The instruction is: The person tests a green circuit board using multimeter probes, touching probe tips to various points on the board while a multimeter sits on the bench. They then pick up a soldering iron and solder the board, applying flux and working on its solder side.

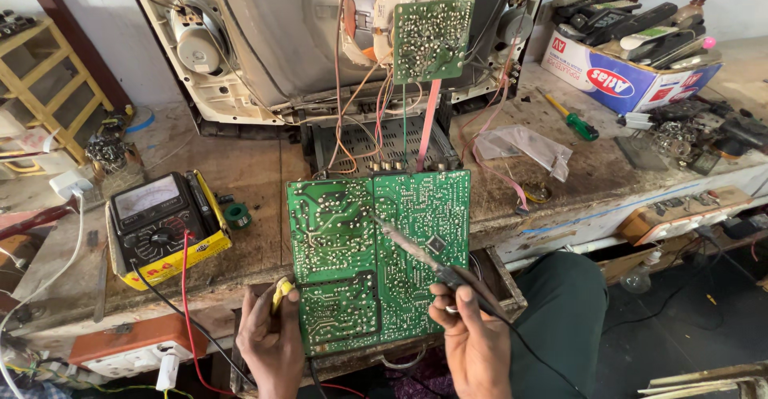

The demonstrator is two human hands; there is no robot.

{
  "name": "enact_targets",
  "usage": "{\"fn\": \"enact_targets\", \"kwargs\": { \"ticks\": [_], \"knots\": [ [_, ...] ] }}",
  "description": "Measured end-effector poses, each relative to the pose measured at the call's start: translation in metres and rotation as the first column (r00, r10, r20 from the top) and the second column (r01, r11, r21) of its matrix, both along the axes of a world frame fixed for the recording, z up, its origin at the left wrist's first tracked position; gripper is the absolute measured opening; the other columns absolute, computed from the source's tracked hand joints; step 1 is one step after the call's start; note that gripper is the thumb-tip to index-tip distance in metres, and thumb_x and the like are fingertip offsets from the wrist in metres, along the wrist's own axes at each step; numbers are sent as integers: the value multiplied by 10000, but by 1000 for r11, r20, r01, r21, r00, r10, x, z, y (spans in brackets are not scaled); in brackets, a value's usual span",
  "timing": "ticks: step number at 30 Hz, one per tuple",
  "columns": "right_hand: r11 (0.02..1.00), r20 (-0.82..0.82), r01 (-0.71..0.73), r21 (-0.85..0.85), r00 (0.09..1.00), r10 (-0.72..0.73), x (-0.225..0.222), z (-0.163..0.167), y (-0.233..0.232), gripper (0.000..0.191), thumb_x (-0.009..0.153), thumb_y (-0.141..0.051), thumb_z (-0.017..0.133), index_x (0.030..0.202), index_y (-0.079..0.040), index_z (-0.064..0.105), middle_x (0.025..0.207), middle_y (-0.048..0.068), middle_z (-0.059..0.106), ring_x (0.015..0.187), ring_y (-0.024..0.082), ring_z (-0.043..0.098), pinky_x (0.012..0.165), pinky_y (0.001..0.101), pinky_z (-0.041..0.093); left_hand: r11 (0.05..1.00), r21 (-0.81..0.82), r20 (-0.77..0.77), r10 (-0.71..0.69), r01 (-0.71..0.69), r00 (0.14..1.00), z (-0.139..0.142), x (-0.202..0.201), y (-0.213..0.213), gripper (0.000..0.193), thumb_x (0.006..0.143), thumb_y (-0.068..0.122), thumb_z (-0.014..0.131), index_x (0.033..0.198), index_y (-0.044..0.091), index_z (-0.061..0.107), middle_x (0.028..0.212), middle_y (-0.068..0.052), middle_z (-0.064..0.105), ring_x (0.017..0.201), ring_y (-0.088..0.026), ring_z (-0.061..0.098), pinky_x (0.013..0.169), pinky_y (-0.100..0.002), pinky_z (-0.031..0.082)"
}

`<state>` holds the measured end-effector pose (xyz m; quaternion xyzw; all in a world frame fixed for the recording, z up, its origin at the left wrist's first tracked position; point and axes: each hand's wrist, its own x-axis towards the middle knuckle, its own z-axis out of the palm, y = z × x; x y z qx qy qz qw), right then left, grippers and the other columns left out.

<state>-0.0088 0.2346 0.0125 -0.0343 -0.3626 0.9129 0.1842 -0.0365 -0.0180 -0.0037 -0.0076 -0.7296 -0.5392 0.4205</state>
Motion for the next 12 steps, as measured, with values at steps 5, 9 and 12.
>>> {"fn": "enact_targets", "kwargs": {
  "ticks": [5,9,12],
  "knots": [
    [992,-108,102,76,990,-94,4,6,-3,369,982,-149,656,1263,90,652,949,215,755,767,212,719,665,379,626,991,125,27,-61,57,998,0,-2,0,260,958,87,720,1159,-78,716,971,-55,721,729,-22,607,782,-196,495],
    [953,-127,268,139,960,-251,7,3,8,352,1019,-155,644,1270,92,652,957,204,745,768,213,709,673,381,621,977,192,108,-118,95,987,8,3,1,296,953,85,705,1213,-55,723,924,-40,597,641,-21,495,531,-211,362],
    [935,-148,314,166,945,-291,8,-3,11,364,1015,-161,651,1279,90,643,962,209,746,777,226,719,677,384,627,965,223,116,-168,139,979,19,5,4,328,944,81,691,1250,-35,707,938,-26,620,649,-18,517,511,-213,372]
  ]
}}
